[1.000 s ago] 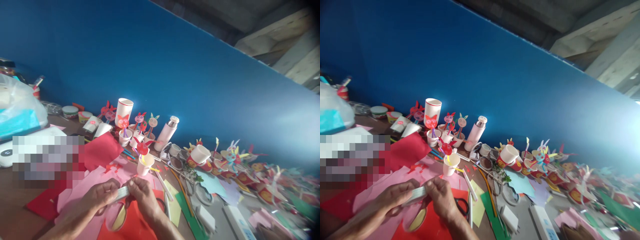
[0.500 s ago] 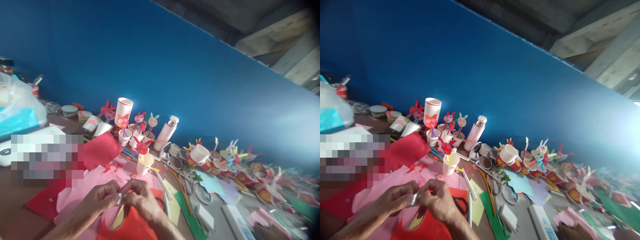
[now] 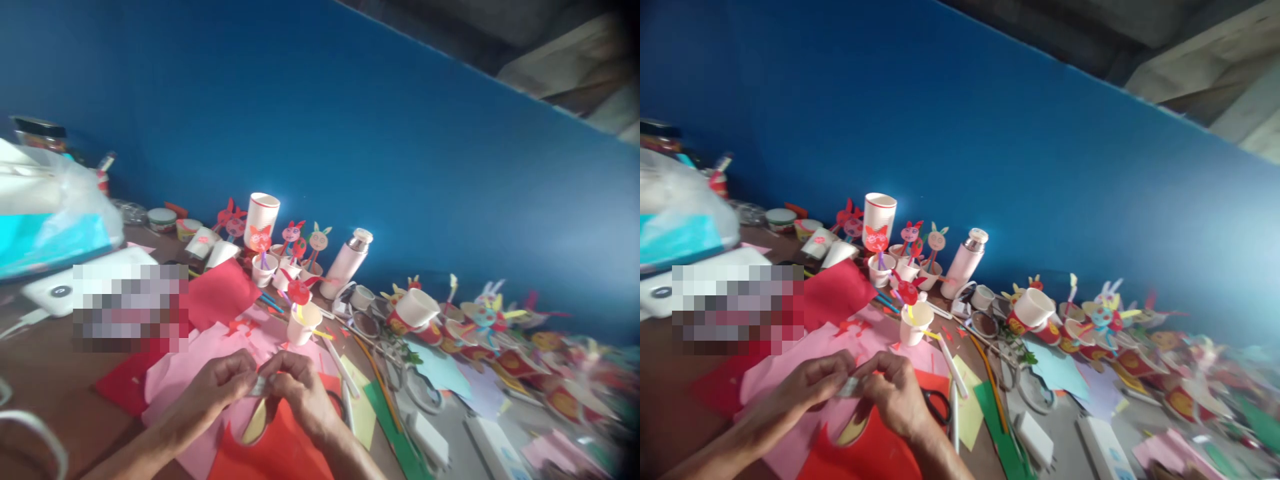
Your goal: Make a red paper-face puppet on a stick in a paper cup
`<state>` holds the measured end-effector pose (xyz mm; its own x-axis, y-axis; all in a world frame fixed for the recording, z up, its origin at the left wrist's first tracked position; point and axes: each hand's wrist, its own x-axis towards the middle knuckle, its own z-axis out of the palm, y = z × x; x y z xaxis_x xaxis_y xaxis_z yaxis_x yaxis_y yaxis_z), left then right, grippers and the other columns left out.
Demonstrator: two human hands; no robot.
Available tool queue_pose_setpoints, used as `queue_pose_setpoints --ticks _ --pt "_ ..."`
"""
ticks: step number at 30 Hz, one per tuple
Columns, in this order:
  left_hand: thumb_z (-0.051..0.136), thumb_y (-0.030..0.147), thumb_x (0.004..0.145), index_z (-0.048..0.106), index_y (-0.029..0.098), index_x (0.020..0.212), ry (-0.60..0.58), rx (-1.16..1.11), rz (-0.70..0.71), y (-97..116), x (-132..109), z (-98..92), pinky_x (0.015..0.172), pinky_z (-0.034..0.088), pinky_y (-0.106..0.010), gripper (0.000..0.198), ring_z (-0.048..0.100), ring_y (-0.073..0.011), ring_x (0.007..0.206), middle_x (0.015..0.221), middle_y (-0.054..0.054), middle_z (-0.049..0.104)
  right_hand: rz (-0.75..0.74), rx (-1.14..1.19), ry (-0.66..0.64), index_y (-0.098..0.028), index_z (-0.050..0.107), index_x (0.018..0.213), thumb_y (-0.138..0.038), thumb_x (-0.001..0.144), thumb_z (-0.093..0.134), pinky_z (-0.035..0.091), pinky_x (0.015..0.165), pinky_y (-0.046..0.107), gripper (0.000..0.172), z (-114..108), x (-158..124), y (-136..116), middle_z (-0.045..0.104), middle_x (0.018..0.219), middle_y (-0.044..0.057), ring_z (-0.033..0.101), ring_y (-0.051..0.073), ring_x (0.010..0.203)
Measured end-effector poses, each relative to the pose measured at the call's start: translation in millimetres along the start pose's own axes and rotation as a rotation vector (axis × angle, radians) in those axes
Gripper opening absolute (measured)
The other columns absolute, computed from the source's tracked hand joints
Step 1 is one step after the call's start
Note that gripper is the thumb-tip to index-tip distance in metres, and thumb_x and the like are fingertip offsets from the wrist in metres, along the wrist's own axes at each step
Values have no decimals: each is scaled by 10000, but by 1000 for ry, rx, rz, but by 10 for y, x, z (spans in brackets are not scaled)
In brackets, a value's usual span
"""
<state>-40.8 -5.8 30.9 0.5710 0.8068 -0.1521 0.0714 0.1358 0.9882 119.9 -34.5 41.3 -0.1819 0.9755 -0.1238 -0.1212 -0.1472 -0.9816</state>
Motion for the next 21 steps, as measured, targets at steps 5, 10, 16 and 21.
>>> queue_pose_setpoints --ticks 5,10,16,21 --pt "553 469 762 425 162 608 31 -41 141 -30 -14 6 580 292 -238 366 345 -110 621 672 21 374 10 -135 38 -145 569 647 -190 653 554 391 431 185 48 36 -38 -45 538 473 -47 522 87 401" --pt "524 454 805 472 149 682 19 -110 142 -32 -38 -9 538 250 -220 332 284 -82 557 621 48 339 9 -71 15 -151 579 698 -217 678 552 408 452 201 74 45 -64 -67 572 500 -43 550 98 404" --pt "499 472 830 490 147 722 26 -171 130 -36 -44 -22 515 238 -207 342 259 -71 529 599 60 319 -24 -31 7 -146 603 773 -204 707 534 433 481 221 112 25 -64 -7 622 455 -16 564 115 398" --pt "507 489 824 499 152 721 101 -251 53 -70 -47 -14 522 274 -191 353 337 -79 558 608 44 384 -39 61 -35 -151 616 864 -188 723 571 433 507 219 153 -6 -49 45 632 517 -24 562 99 423"
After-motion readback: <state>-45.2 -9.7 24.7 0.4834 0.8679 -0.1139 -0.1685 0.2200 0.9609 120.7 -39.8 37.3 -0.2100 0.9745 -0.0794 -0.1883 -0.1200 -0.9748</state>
